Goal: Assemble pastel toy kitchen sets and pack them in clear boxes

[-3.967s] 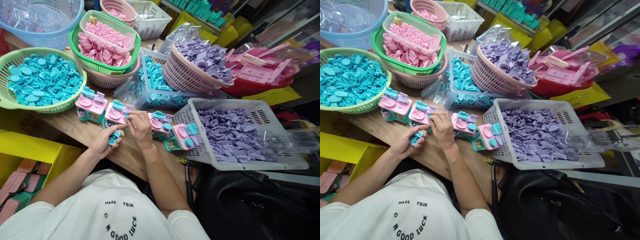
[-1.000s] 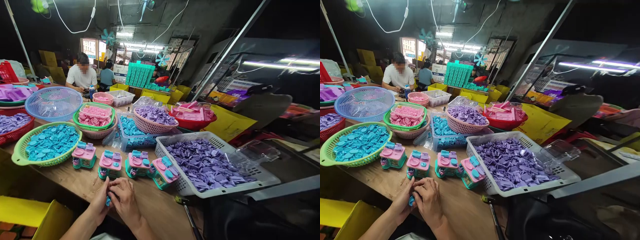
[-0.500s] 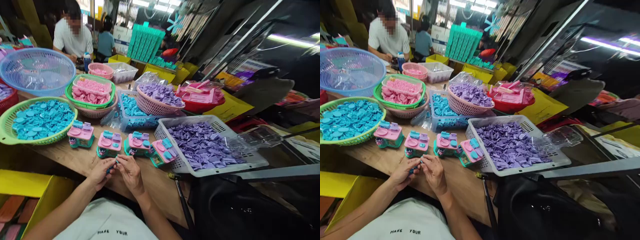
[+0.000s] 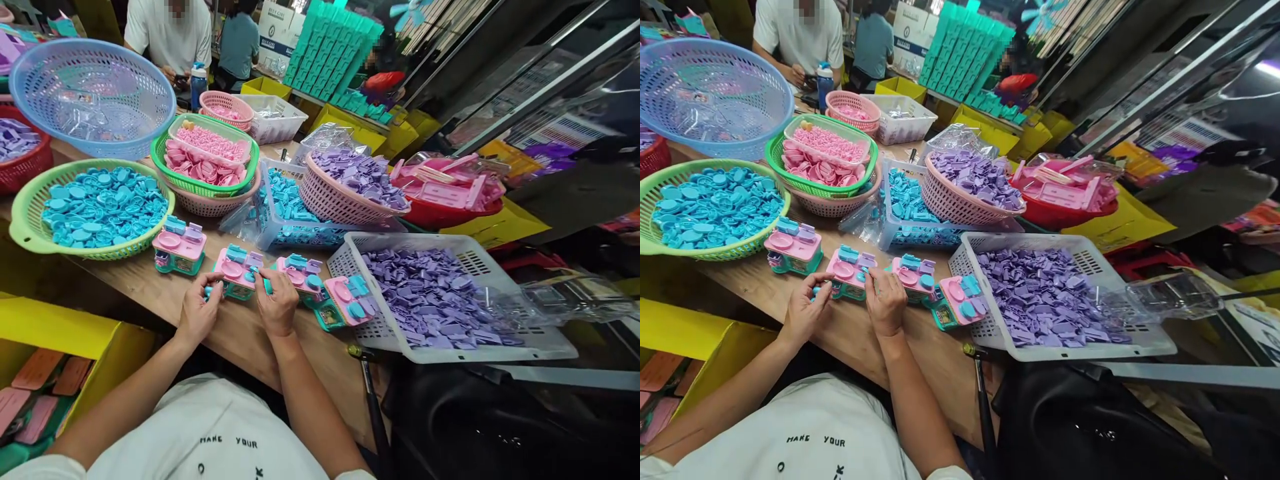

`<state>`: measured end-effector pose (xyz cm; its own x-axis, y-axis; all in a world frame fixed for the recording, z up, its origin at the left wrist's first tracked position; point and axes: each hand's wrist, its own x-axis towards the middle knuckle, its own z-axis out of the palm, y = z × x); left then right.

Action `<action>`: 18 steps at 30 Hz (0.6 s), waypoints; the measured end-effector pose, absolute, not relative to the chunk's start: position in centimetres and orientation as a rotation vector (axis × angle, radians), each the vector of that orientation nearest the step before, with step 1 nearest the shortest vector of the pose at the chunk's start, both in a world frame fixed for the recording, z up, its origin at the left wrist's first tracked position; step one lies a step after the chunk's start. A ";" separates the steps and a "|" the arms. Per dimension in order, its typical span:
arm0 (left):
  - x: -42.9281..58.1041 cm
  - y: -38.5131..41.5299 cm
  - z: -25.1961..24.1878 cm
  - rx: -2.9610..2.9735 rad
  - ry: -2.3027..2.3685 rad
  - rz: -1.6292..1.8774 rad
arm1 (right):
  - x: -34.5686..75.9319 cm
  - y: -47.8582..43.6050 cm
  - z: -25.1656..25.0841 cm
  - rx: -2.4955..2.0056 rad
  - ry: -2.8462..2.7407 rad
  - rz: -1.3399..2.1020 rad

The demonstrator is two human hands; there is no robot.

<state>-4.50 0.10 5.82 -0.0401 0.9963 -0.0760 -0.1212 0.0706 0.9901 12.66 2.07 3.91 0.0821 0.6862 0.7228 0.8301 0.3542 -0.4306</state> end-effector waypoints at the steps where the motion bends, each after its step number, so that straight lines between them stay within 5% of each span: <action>1: -4.6 0.2 6.0 1.106 1.208 1.253 | 12.7 2.0 3.7 -1.364 -1.660 -0.199; 18: -3.4 2.3 5.1 1.859 1.109 1.293 | 14.2 1.8 7.3 -1.205 -2.208 -0.317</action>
<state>-3.41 2.33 5.07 0.1722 0.8864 0.4296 0.2901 -0.4624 0.8379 14.15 1.78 7.28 -0.4098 0.6830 0.6047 0.8254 0.5598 -0.0728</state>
